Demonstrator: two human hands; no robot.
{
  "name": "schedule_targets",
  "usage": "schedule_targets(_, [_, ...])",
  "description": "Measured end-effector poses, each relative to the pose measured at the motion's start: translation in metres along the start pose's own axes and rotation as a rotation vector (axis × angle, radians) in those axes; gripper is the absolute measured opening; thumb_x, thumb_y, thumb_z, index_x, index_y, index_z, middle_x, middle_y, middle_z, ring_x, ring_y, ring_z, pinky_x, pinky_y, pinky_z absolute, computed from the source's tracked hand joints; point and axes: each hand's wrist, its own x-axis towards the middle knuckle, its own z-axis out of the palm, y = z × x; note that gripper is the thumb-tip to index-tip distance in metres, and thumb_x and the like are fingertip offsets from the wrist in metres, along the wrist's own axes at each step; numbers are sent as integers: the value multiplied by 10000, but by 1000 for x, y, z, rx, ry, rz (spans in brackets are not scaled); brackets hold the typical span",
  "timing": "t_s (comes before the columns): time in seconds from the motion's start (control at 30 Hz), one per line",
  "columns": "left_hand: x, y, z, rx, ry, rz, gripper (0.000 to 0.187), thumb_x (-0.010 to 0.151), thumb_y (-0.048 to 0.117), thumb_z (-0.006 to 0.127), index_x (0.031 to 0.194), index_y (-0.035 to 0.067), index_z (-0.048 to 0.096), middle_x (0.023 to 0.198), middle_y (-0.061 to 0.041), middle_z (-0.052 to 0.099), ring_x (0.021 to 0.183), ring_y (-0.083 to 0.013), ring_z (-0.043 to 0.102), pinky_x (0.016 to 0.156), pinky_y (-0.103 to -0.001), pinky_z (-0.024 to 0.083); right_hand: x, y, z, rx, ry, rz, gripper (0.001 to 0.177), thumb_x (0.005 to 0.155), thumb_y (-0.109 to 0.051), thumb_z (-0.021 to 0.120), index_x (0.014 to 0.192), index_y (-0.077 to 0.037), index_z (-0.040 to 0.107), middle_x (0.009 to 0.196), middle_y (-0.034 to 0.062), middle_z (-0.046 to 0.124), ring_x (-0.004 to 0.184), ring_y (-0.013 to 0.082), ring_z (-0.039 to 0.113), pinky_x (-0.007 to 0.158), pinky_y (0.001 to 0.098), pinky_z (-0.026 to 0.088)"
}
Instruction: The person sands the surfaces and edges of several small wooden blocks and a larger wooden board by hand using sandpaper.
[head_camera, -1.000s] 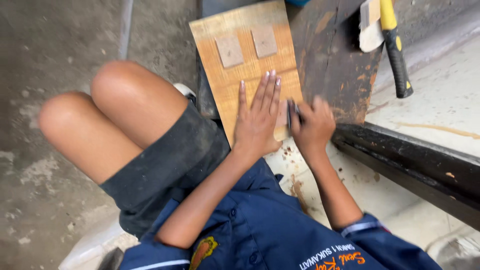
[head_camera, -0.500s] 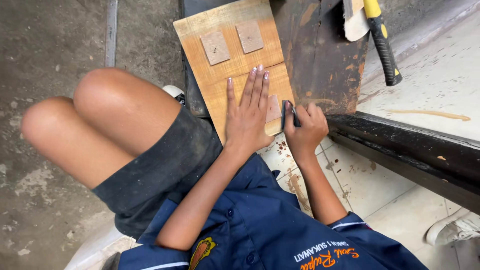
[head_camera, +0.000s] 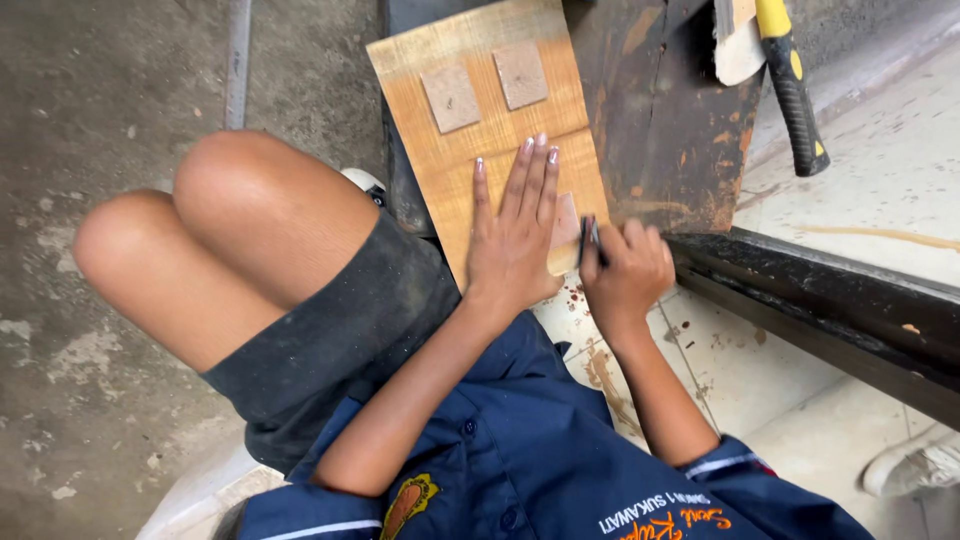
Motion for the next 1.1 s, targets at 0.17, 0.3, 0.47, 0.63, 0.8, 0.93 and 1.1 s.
schedule_targets(0.17, [-2, 0, -1, 36, 11, -2, 1333, 606, 599, 750, 1647, 14, 157, 1731, -171, 116, 1606, -311, 39, 1268, -700, 29, -4, -9, -13, -14, -5, 3, 366, 917, -223, 808, 683, -152, 536, 683, 35, 403, 651, 307, 540, 609, 387, 432])
schedule_targets(0.3, [0, 1, 4, 20, -4, -4, 1331, 613, 598, 740, 1649, 13, 142, 1732, -173, 101, 1607, -309, 30, 1264, -708, 17, 4, 1, 2, -16, -18, -25, 296, 878, -206, 812, 699, -155, 583, 685, 24, 435, 658, 302, 555, 615, 387, 435])
schedule_targets(0.47, [1, -1, 5, 45, -22, 8, 1397, 580, 638, 767, 1652, 17, 122, 1736, -160, 79, 1609, -298, 19, 1265, -698, 21, -8, -3, -6, -42, -5, -2, 310, 890, -187, 797, 700, -171, 553, 684, -9, 419, 660, 266, 551, 624, 348, 441])
schedule_targets(0.63, [-1, 0, 0, 28, -24, 6, 1375, 601, 643, 759, 1650, 13, 133, 1734, -171, 83, 1609, -308, 22, 1265, -704, 21, 9, -2, 0, -34, -2, -17, 248, 864, -207, 788, 723, -171, 587, 690, 12, 449, 682, 291, 558, 629, 389, 448])
schedule_targets(0.8, [3, -1, 5, 19, -34, 17, 1402, 586, 637, 777, 1651, 9, 117, 1735, -171, 65, 1609, -308, 7, 1262, -702, 5, 1, -2, 5, -49, 9, 22, 294, 864, -164, 772, 683, -182, 541, 667, 12, 431, 666, 284, 552, 621, 352, 430])
schedule_targets(0.93, [-4, 4, 2, 13, -35, -6, 1362, 610, 610, 762, 1650, 7, 123, 1734, -176, 77, 1609, -309, 9, 1264, -704, 8, 2, -3, -1, -40, 22, 8, 279, 883, -197, 773, 694, -179, 567, 655, 20, 452, 658, 295, 552, 613, 380, 441])
schedule_targets(1.1, [0, 0, 1, 11, -24, 13, 1383, 579, 584, 774, 1651, 6, 120, 1734, -180, 76, 1609, -309, 19, 1258, -700, -5, 11, -3, 1, -38, 4, -17, 287, 860, -190, 784, 670, -183, 568, 636, 24, 464, 651, 283, 558, 614, 358, 437])
